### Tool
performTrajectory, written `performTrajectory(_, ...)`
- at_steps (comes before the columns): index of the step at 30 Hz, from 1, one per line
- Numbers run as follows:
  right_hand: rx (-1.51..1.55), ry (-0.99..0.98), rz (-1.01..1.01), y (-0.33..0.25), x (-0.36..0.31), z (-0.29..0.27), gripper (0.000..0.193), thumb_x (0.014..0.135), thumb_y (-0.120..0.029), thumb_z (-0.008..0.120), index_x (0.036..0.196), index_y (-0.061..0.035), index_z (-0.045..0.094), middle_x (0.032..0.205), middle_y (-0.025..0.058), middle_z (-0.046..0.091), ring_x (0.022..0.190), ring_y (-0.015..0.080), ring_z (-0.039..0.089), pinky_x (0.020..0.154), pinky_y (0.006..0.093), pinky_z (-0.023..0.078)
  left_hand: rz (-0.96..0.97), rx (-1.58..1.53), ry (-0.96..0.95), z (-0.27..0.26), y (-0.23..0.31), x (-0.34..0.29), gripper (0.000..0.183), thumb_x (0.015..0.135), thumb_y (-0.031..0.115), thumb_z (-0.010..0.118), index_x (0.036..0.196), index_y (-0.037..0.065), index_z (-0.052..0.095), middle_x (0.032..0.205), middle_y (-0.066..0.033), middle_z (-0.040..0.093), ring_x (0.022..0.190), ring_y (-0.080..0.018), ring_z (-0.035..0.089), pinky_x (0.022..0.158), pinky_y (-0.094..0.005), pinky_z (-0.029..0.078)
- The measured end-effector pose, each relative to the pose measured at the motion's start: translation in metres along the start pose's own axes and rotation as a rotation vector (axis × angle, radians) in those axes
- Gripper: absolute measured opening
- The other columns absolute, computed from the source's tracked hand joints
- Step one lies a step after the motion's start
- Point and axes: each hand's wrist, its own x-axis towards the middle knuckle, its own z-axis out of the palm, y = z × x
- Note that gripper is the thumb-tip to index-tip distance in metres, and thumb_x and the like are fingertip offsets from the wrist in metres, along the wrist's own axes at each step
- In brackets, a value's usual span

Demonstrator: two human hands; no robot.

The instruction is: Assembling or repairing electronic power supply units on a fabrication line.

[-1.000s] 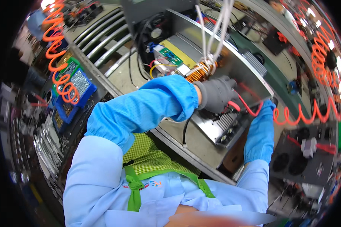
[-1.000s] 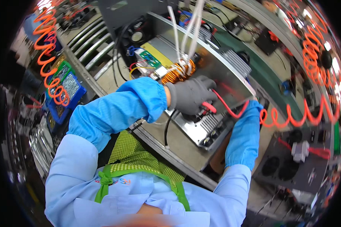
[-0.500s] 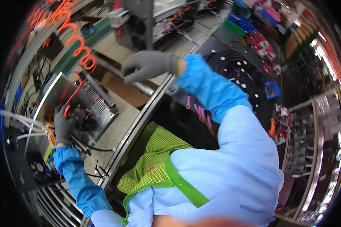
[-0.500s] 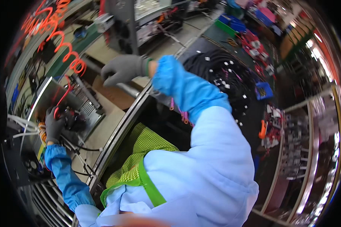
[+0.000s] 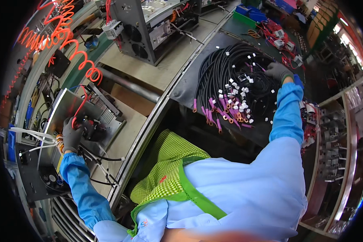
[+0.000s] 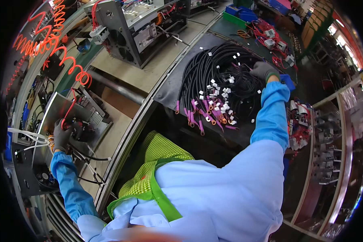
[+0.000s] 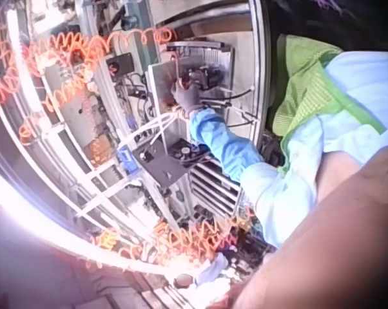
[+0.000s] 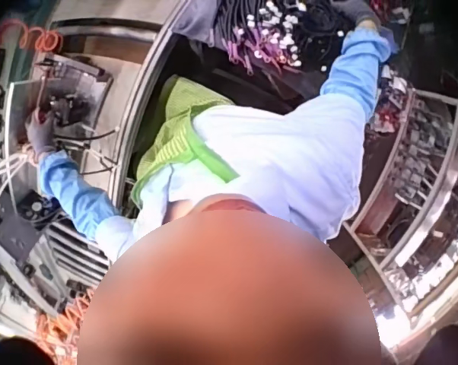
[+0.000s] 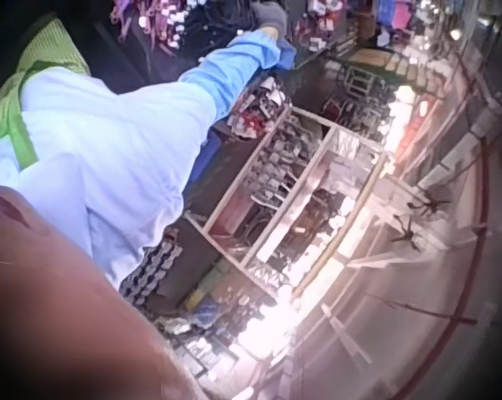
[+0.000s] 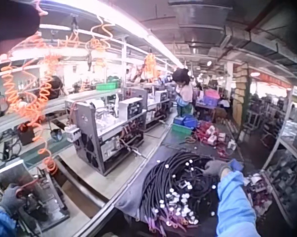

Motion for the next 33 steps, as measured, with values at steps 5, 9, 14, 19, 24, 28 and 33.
performTrajectory(5, 0.453, 0.051, -0.112, -0.013, 0.002, 0.046, 0.040, 0.082, -0.036, 0.059, 0.102, -0.0028, 0.065, 0.101, 0.0168, 0.064, 0.097, 0.0316, 0.060, 0.084, 0.0369, 0.046, -0.073, 0.037, -0.069, -0.009, 0.010, -0.009, 0.041, 0.071, 0.014, 0.064, 0.111, 0.008, 0.059, 0.111, -0.0183, 0.055, 0.098, -0.0355, 0.057, 0.081, -0.0384, 0.048)
performTrajectory(9, 0.510, 0.347, -0.150, -0.009, -0.013, 0.045, 0.034, 0.085, -0.030, 0.054, 0.098, -0.0016, 0.065, 0.091, 0.0135, 0.065, 0.086, 0.0259, 0.061, 0.079, 0.0344, 0.046, -0.064, 0.070, -0.086, -0.031, 0.038, -0.012, 0.063, 0.069, 0.023, 0.069, 0.126, 0.009, 0.048, 0.125, -0.0214, 0.047, 0.109, -0.0402, 0.051, 0.090, -0.0420, 0.044)
performTrajectory(14, 0.552, 0.828, -0.255, -0.003, -0.025, -0.044, 0.016, 0.080, -0.009, 0.057, 0.094, -0.0039, 0.064, 0.090, 0.0075, 0.063, 0.078, 0.0192, 0.060, 0.068, 0.0303, 0.047, -0.126, 0.431, -0.113, -0.080, 0.087, -0.034, 0.072, 0.068, 0.030, 0.071, 0.132, 0.012, 0.043, 0.129, -0.0226, 0.043, 0.116, -0.0410, 0.045, 0.095, -0.0454, 0.041)
performTrajectory(19, 0.932, 1.116, -0.089, -0.011, -0.066, -0.101, 0.027, 0.092, -0.016, 0.049, 0.116, -0.0086, 0.059, 0.091, 0.0085, 0.059, 0.082, 0.0172, 0.057, 0.068, 0.0327, 0.045, 0.198, 0.086, 0.167, -0.099, 0.197, -0.007, 0.054, 0.072, 0.013, 0.066, 0.123, 0.006, 0.050, 0.121, -0.0204, 0.051, 0.109, -0.0381, 0.052, 0.091, -0.0424, 0.044)
performTrajectory(24, 0.777, 0.962, -0.430, -0.125, -0.101, -0.123, 0.024, 0.092, -0.017, 0.053, 0.111, -0.0037, 0.061, 0.085, 0.0059, 0.061, 0.077, 0.0130, 0.055, 0.068, 0.0272, 0.044, 0.475, -0.319, 0.159, -0.053, 0.286, 0.008, 0.065, 0.071, 0.016, 0.074, 0.128, 0.003, 0.046, 0.128, -0.0204, 0.046, 0.117, -0.0358, 0.048, 0.096, -0.0402, 0.040)
performTrajectory(28, 0.506, 0.531, -0.842, -0.229, -0.125, -0.103, 0.019, 0.088, -0.014, 0.058, 0.096, 0.0024, 0.063, 0.083, 0.0117, 0.065, 0.074, 0.0141, 0.059, 0.067, 0.0280, 0.047, 0.582, -0.605, 0.304, -0.013, 0.341, 0.017, 0.078, 0.069, 0.043, 0.074, 0.128, 0.004, 0.043, 0.129, -0.0219, 0.042, 0.119, -0.0388, 0.044, 0.097, -0.0439, 0.039)
performTrajectory(33, 0.643, 0.091, -1.156, -0.284, -0.136, -0.089, 0.016, 0.087, -0.013, 0.058, 0.085, 0.0022, 0.060, 0.069, 0.0123, 0.057, 0.060, 0.0220, 0.055, 0.057, 0.0320, 0.045, 0.648, -0.977, -0.212, 0.040, 0.367, 0.001, 0.059, 0.077, 0.030, 0.071, 0.124, 0.007, 0.045, 0.107, -0.0160, 0.055, 0.105, -0.0310, 0.053, 0.086, -0.0414, 0.044)
